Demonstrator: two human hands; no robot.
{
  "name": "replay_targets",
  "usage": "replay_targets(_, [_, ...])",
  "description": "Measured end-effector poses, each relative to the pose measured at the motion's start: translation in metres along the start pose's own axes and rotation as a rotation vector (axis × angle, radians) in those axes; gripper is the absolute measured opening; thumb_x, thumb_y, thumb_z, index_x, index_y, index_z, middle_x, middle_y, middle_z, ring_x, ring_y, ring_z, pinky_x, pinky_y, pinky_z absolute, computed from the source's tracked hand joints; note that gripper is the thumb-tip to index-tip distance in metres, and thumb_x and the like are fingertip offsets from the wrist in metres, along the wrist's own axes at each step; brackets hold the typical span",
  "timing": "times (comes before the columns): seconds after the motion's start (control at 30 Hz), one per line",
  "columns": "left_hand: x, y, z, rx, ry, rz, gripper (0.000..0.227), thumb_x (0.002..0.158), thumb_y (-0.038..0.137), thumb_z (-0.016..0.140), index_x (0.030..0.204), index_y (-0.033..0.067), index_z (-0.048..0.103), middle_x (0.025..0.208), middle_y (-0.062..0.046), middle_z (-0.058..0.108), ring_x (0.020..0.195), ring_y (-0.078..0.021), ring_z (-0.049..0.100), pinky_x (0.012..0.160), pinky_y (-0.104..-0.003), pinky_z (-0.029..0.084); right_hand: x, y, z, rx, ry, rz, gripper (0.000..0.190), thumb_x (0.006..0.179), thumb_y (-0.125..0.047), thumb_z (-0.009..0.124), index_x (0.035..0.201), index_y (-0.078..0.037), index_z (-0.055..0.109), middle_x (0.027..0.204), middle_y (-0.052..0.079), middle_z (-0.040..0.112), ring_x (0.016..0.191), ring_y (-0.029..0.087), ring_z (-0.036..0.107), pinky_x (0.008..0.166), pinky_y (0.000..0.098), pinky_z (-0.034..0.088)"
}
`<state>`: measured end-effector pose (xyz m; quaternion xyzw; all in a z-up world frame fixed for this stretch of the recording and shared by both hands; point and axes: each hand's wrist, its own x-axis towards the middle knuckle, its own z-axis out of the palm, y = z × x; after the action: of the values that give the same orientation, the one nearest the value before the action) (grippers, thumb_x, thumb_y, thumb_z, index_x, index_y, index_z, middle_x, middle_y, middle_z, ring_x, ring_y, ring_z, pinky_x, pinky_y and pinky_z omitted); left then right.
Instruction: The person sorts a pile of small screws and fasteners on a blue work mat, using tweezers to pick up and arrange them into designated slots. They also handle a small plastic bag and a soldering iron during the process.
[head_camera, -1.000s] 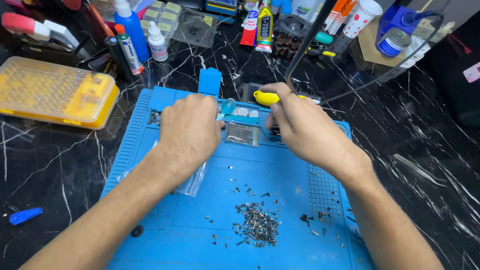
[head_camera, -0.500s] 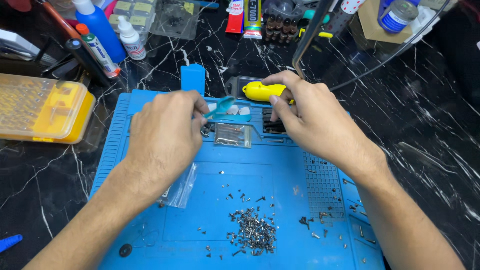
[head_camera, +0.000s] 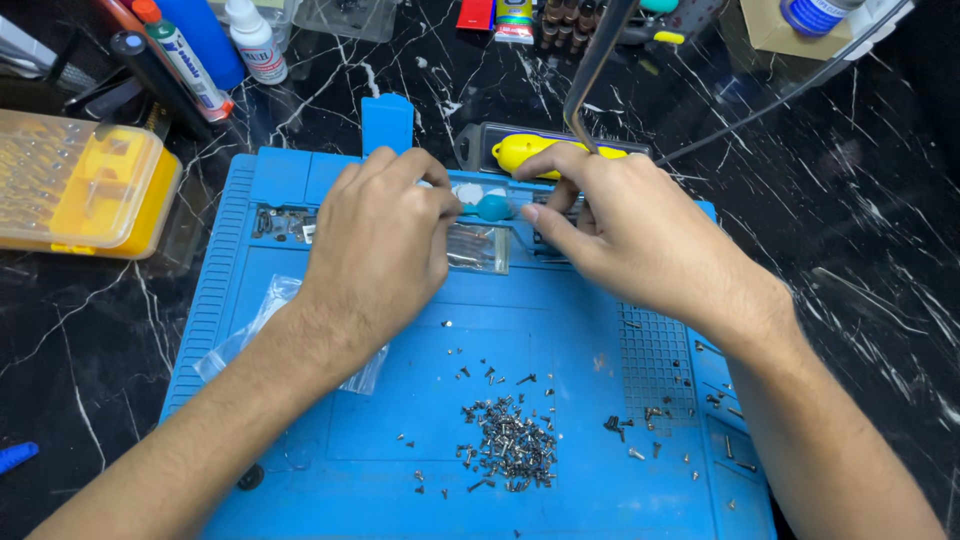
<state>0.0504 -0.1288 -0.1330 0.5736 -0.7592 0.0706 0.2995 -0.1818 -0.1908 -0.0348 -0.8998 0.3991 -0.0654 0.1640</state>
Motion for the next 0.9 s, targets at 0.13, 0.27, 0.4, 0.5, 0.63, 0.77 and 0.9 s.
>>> replay_targets(0.13, [0.007, 0.007, -0.023, 0.040, -0.044, -0.007, 0.013, 0.102, 0.010, 0.080, 0.108, 0.0105, 0.092, 0.104, -0.007, 0.079, 0.093, -0.0401, 0.070, 0.073, -0.057, 0.054, -0.008, -0.009, -0.004, 0.013, -0.086, -0.027, 0.032, 0.110, -0.032, 0.073, 0.138, -0.017, 0.079, 0.093, -0.003, 0.086, 0.084, 0.024, 0.081, 0.082, 0.0442, 0.058])
replay_targets(0.27, [0.017, 0.022, -0.059, -0.016, -0.299, -0.113, 0.015, 0.107, 0.024, 0.077, 0.107, 0.0137, 0.088, 0.100, -0.011, 0.077, 0.093, -0.0506, 0.074, 0.069, -0.069, 0.058, -0.014, -0.020, -0.007, -0.057, -0.413, -0.112, 0.024, 0.106, -0.040, 0.076, 0.126, -0.028, 0.078, 0.102, -0.004, 0.087, 0.085, 0.021, 0.080, 0.080, 0.0424, 0.059])
replay_targets(0.4, [0.024, 0.031, -0.089, -0.032, -0.506, -0.211, 0.019, 0.110, 0.034, 0.074, 0.113, 0.0206, 0.087, 0.112, -0.012, 0.083, 0.104, -0.0564, 0.073, 0.077, -0.076, 0.057, -0.028, -0.034, -0.005, -0.123, -0.705, -0.092, 0.040, 0.093, -0.056, 0.092, 0.125, -0.036, 0.079, 0.109, -0.011, 0.082, 0.105, 0.015, 0.079, 0.087, 0.0380, 0.061])
replay_targets(0.5, [0.022, 0.027, -0.095, -0.046, -0.449, -0.159, 0.021, 0.105, 0.038, 0.083, 0.119, 0.0240, 0.089, 0.112, -0.014, 0.085, 0.109, -0.0586, 0.074, 0.085, -0.077, 0.059, -0.046, -0.039, -0.003, -0.156, -0.781, -0.099, 0.062, 0.084, -0.063, 0.099, 0.133, -0.036, 0.075, 0.130, -0.012, 0.086, 0.117, 0.019, 0.082, 0.095, 0.0417, 0.062])
replay_targets(0.63, [0.019, 0.036, -0.099, -0.063, -0.589, -0.143, 0.031, 0.102, 0.038, 0.085, 0.130, 0.0243, 0.086, 0.114, -0.010, 0.085, 0.109, -0.0470, 0.077, 0.081, -0.072, 0.063, -0.065, -0.048, 0.017, -0.147, -0.752, -0.169, 0.070, 0.081, -0.067, 0.103, 0.127, -0.026, 0.069, 0.130, -0.006, 0.080, 0.110, 0.033, 0.078, 0.088, 0.0501, 0.058])
replay_targets(0.77, [0.013, 0.047, -0.093, -0.035, -0.691, -0.147, 0.039, 0.100, 0.046, 0.086, 0.134, 0.0278, 0.082, 0.120, -0.014, 0.082, 0.115, -0.0527, 0.075, 0.090, -0.073, 0.060, -0.072, -0.052, 0.029, -0.110, -0.680, -0.212, 0.054, 0.091, -0.053, 0.099, 0.122, -0.025, 0.065, 0.126, -0.002, 0.075, 0.099, 0.037, 0.074, 0.079, 0.0545, 0.054])
replay_targets(0.9, [0.004, 0.060, -0.107, 0.063, -0.826, -0.050, 0.030, 0.101, 0.041, 0.084, 0.125, 0.0235, 0.080, 0.114, -0.015, 0.082, 0.113, -0.0482, 0.077, 0.091, -0.067, 0.062, -0.063, -0.039, 0.028, 0.059, -0.561, -0.318, 0.024, 0.101, -0.040, 0.087, 0.114, -0.024, 0.074, 0.112, 0.000, 0.080, 0.090, 0.025, 0.078, 0.073, 0.0451, 0.058])
